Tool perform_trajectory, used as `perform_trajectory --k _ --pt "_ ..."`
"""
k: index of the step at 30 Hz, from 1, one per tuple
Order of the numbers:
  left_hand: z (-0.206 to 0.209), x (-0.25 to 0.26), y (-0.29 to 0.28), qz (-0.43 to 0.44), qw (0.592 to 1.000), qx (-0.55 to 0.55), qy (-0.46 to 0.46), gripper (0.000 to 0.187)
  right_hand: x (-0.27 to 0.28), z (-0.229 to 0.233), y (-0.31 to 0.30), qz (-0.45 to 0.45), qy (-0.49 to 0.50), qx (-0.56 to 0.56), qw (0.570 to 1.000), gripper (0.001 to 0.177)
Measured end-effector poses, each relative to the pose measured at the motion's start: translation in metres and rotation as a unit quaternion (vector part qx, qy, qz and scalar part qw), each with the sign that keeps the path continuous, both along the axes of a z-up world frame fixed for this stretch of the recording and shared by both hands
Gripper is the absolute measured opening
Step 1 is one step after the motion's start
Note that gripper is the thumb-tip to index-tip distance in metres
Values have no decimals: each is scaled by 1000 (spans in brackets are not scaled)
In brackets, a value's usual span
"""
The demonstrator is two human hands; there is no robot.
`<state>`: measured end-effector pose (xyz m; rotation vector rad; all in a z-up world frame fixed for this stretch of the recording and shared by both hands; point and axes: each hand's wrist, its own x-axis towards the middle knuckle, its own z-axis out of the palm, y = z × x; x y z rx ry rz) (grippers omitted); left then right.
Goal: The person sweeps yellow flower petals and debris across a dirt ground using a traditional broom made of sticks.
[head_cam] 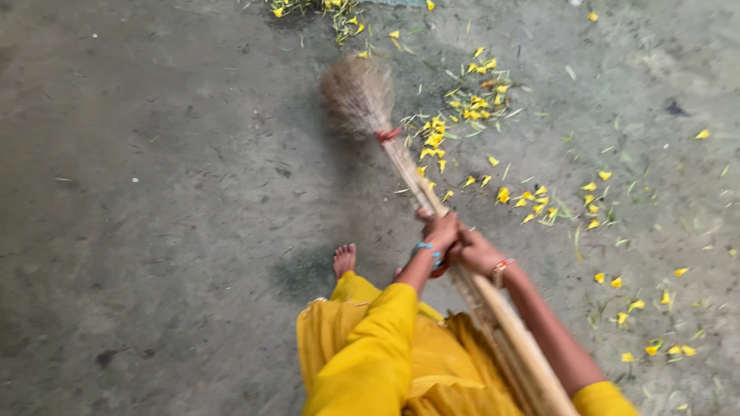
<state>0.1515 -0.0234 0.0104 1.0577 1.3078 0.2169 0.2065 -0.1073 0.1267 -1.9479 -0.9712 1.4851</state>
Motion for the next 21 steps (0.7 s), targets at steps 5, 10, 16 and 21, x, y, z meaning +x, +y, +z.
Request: perform_trajectory --k 5,10,16,21 --pt "76 -5 34 89 991 -38 -97 85 -1 56 40 33 -77 33 996 59" --pt "112 -43 73 157 979 -38 -128 76 -30 89 91 129 -245 -51 959 79" --pt "55 -111 141 311 928 18 -206 75 -96 93 163 233 -240 -33 942 83" --pt "17 -206 179 450 866 7 -218 72 -161 50 213 253 -76 11 964 77"
